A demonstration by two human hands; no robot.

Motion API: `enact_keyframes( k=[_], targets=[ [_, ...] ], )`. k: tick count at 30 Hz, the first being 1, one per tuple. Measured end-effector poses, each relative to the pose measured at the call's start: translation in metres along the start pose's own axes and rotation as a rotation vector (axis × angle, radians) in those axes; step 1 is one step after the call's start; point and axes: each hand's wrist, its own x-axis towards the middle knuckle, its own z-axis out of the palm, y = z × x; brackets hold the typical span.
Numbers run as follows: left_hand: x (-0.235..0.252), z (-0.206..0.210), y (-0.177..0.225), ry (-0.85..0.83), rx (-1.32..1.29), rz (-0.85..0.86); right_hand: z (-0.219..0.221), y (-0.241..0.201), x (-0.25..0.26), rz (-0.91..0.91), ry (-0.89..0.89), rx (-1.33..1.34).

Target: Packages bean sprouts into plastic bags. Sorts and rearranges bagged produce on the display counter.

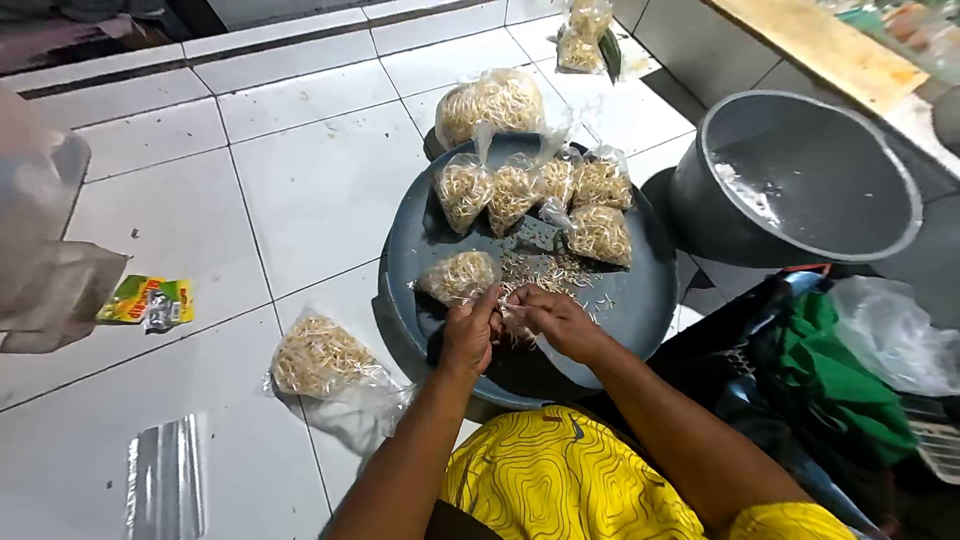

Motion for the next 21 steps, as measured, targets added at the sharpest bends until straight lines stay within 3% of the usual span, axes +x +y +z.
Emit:
enact_keyframes(
  k=[2,4,6,9,11,13,17,19,21],
  targets=[
    [0.0,0.002,-0.001,-0.03,0.037,0.029,0.009,0.001,-0.002,0.109,0.075,0.427],
    [0.0,0.001,-0.002,-0.048,0.072,0.051,0.021,0.0,-0.001,0.116,0.141,0.625],
    [0.002,-0.002,0.0,-0.033,0.082,0.052,0.025,0.0,0.001,0.0,0.162,0.383],
    [-0.001,-0.009,0.006,-0.05,0.01,0.005,0.017,0.001,0.006,-0.142,0.241,-0.427],
    [-0.001,-0.013,0.008,-0.117,-0.053,-0.018,0.014,0.006,0.007,-0.148,0.238,-0.602],
    [0.0,-0.016,0.01,-0.178,-0.061,-0.027,0.013,0.008,0.005,-0.055,0.157,-0.426],
    [-0.002,-0.021,0.022,-0.274,-0.016,-0.028,0.02,-0.006,0.002,0.23,0.117,0.384],
    [-0.002,-0.023,0.034,-0.327,0.069,-0.009,0.018,-0.015,0.001,0.218,0.166,0.518],
    [-0.002,-0.026,0.054,-0.402,0.308,0.047,0.015,-0.023,0.001,0.089,0.237,0.422]
  ],
)
